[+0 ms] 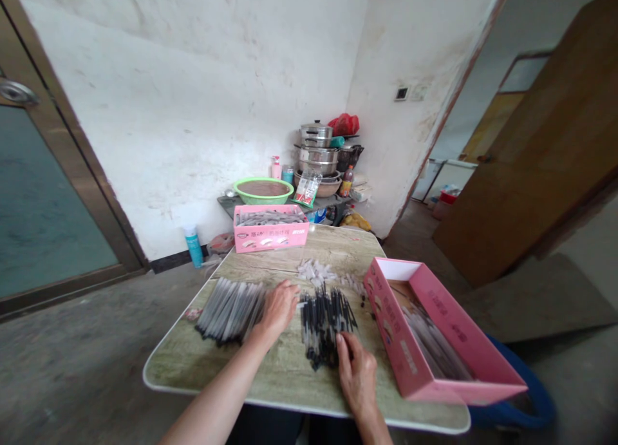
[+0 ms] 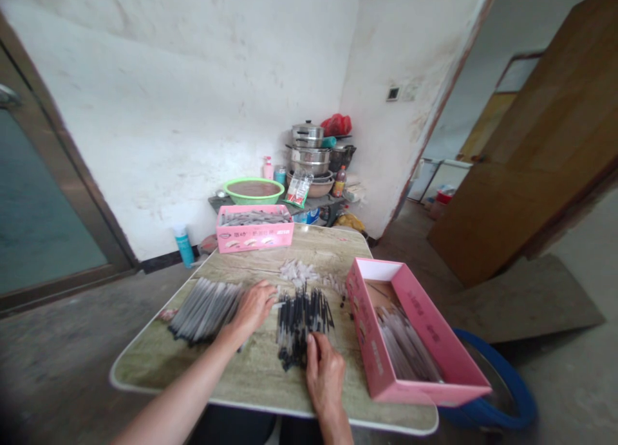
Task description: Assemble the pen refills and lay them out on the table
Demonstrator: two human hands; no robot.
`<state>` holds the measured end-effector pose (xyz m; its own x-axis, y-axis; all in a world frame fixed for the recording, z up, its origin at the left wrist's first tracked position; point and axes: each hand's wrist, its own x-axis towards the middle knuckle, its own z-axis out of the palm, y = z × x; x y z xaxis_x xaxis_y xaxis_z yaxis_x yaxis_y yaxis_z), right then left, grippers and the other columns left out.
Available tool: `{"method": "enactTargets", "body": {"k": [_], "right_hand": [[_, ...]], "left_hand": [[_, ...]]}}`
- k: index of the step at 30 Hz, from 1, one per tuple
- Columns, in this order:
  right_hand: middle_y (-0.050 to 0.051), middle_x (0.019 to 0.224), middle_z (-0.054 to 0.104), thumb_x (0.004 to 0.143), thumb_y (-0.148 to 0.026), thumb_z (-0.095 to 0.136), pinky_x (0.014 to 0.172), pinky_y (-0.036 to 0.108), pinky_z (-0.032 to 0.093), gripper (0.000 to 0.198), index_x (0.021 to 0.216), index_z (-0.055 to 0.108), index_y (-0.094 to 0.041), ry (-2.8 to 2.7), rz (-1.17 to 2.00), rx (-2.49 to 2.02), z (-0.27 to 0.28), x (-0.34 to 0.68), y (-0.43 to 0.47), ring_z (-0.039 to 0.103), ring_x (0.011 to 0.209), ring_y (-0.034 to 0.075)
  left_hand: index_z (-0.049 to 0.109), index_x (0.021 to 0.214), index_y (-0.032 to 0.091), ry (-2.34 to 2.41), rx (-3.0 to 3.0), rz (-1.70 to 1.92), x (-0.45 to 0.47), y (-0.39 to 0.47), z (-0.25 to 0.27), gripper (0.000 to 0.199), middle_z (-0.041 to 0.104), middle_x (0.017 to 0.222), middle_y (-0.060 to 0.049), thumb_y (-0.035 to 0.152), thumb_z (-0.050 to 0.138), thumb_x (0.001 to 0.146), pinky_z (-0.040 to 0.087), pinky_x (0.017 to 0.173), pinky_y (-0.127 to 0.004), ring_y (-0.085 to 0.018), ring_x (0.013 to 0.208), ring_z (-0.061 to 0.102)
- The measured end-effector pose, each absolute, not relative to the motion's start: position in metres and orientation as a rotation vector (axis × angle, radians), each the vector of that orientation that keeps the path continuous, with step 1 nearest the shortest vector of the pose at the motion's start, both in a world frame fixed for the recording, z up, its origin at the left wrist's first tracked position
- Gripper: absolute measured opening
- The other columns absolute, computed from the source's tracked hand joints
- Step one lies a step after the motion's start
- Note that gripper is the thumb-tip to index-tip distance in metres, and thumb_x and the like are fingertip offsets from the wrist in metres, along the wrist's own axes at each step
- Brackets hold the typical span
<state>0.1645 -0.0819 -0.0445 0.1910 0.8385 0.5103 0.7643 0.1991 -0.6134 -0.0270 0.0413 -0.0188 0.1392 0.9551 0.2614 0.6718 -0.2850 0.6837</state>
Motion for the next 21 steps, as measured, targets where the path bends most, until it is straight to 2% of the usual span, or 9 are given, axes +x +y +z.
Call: {"method": "enactTargets", "body": {"k": [4, 7, 11, 15, 18, 19, 21], "right_hand": [[0.007, 0.060, 0.070, 0.094, -0.042, 0.037, 0.044, 0.024, 0.039, 0.042, 0.086, 0.069, -0.016, -1.501, -0.135, -1.788, -0.049, 0.166, -0.078, 0.064, 0.045, 0.019], [0.007, 0.057, 0.070, 0.094, -0.043, 0.035, 0.042, 0.025, 0.036, 0.044, 0.086, 0.070, -0.017, -1.460, -0.249, -1.911, -0.052, 0.164, -0.078, 0.064, 0.043, 0.020], [0.009, 0.067, 0.073, 0.094, -0.039, 0.036, 0.049, 0.024, 0.043, 0.042, 0.088, 0.069, -0.015, -1.472, -0.196, -1.748, -0.040, 0.163, -0.085, 0.067, 0.052, 0.019], [0.010, 0.079, 0.074, 0.091, -0.041, 0.043, 0.061, 0.024, 0.047, 0.037, 0.092, 0.069, -0.014, -1.415, -0.223, -1.655, 0.010, 0.196, -0.095, 0.069, 0.063, 0.019], [0.010, 0.081, 0.074, 0.086, -0.044, 0.050, 0.057, 0.029, 0.045, 0.033, 0.096, 0.070, -0.020, -1.367, -0.352, -2.009, 0.055, 0.249, -0.090, 0.070, 0.069, 0.025], [0.011, 0.081, 0.074, 0.086, -0.043, 0.050, 0.055, 0.030, 0.044, 0.031, 0.096, 0.070, -0.022, -1.440, -0.336, -2.196, 0.066, 0.268, -0.086, 0.070, 0.070, 0.027], [0.012, 0.092, 0.073, 0.087, -0.033, 0.048, 0.061, 0.030, 0.045, 0.026, 0.099, 0.069, -0.021, -1.799, -0.212, -2.442, 0.076, 0.300, -0.076, 0.068, 0.086, 0.028]], "left_hand": [[0.067, 0.073, 0.021, 1.470, 2.159, 0.873, -0.012, 0.031, -0.021, 0.017, 0.062, 0.077, -0.003, 0.015, 0.054, 0.080, 0.038, 0.071, -0.025, -0.017, 0.074, 0.058], [0.068, 0.080, 0.020, 1.473, 2.200, 0.868, -0.008, 0.026, -0.025, 0.018, 0.063, 0.081, -0.005, 0.013, 0.051, 0.081, 0.039, 0.072, -0.026, -0.018, 0.076, 0.059], [0.068, 0.094, 0.020, 1.508, 2.318, 0.876, -0.010, 0.024, -0.031, 0.023, 0.062, 0.092, -0.007, 0.013, 0.049, 0.082, 0.041, 0.075, -0.027, -0.020, 0.083, 0.059], [0.067, 0.099, 0.020, 1.475, 2.356, 0.872, -0.011, 0.020, -0.031, 0.026, 0.063, 0.093, -0.007, 0.017, 0.045, 0.087, 0.042, 0.077, -0.026, -0.019, 0.085, 0.059], [0.067, 0.097, 0.021, 1.524, 2.346, 0.797, -0.009, 0.016, -0.027, 0.024, 0.065, 0.093, -0.007, 0.021, 0.044, 0.089, 0.041, 0.076, -0.026, -0.018, 0.085, 0.061], [0.067, 0.095, 0.021, 1.562, 2.337, 0.751, -0.008, 0.014, -0.025, 0.023, 0.066, 0.093, -0.007, 0.023, 0.044, 0.089, 0.041, 0.075, -0.026, -0.018, 0.084, 0.061], [0.066, 0.090, 0.021, 1.646, 2.311, 0.642, -0.005, 0.011, -0.022, 0.020, 0.067, 0.090, -0.007, 0.028, 0.047, 0.088, 0.040, 0.071, -0.027, -0.019, 0.080, 0.063]]}}
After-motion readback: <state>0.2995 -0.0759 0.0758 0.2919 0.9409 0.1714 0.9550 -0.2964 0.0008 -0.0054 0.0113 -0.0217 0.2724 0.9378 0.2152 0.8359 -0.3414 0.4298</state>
